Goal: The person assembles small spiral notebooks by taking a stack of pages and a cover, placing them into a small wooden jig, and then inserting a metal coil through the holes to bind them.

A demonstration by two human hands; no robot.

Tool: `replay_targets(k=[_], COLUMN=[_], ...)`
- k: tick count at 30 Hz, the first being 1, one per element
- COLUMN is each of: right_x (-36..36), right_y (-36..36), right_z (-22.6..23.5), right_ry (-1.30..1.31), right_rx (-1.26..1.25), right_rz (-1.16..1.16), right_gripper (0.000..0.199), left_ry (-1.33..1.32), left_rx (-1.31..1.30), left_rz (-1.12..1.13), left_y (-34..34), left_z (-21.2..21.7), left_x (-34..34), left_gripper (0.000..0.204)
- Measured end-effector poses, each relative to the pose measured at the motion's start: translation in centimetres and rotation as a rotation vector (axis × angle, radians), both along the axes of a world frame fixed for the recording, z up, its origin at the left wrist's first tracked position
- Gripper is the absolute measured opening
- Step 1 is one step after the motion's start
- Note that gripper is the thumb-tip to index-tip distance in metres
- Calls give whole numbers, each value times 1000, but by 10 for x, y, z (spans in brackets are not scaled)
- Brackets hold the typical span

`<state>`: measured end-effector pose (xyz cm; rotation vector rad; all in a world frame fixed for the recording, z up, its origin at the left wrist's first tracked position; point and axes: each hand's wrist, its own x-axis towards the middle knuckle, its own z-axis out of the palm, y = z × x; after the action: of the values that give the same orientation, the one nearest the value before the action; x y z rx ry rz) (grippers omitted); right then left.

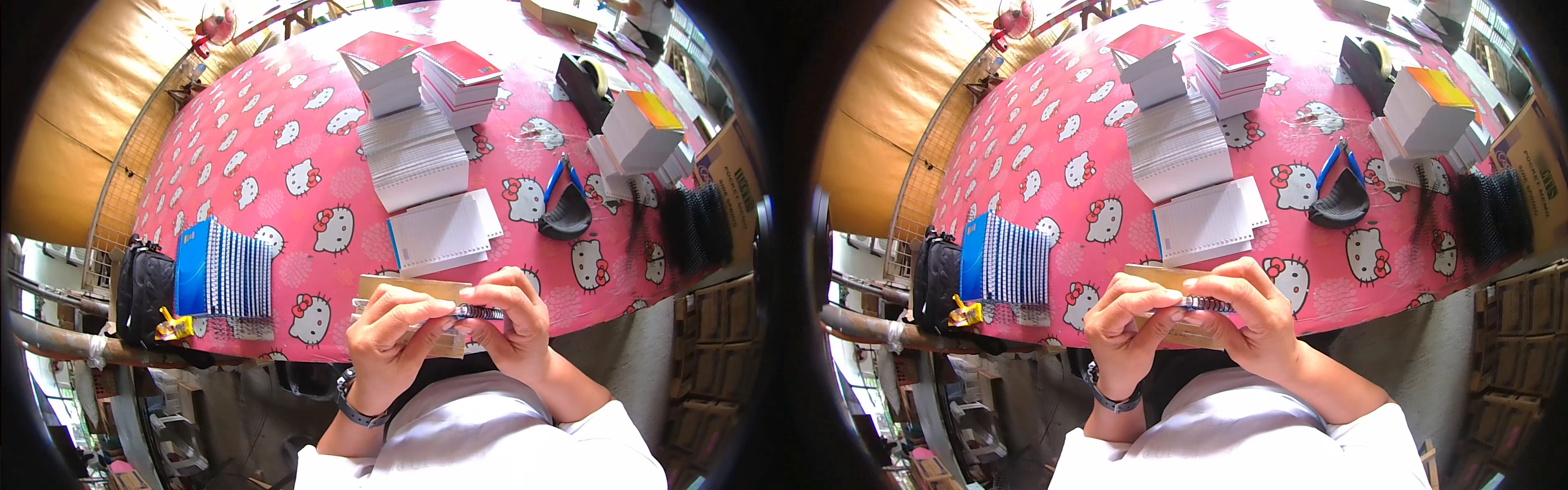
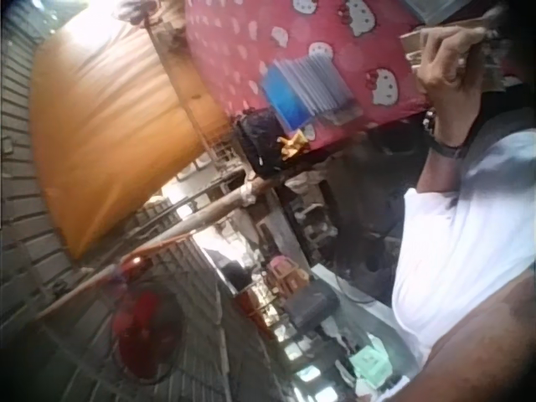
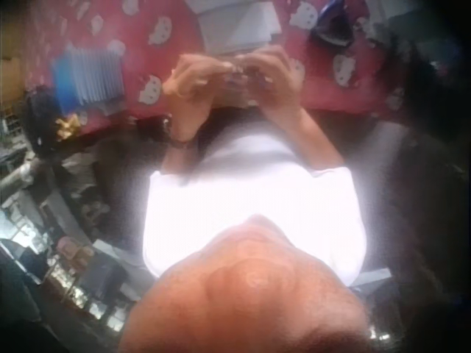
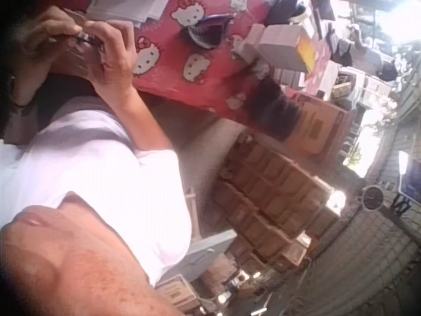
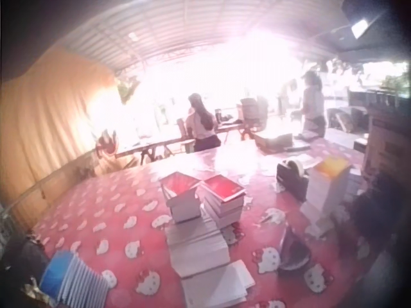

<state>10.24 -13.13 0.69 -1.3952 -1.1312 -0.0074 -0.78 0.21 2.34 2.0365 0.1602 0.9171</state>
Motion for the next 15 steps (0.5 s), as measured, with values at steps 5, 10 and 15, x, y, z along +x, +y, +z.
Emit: replay_targets(k=[5, 10, 15], right_x=[2, 3, 1], right_y=[4, 4, 7], right_z=[-1, 3, 7], right_ry=[-9, -70, -173], right_rx=[1, 8, -40], right_rz=[18, -38, -24], right_gripper=[29, 31, 26], left_ry=[-1, -55, -62], left_rx=[-22, 63, 68], left_rz=[-1, -33, 21], left_y=[0, -4, -5], left_z=[1, 3, -4], left_x=[0, 1, -3], left_gripper=[20, 21, 20])
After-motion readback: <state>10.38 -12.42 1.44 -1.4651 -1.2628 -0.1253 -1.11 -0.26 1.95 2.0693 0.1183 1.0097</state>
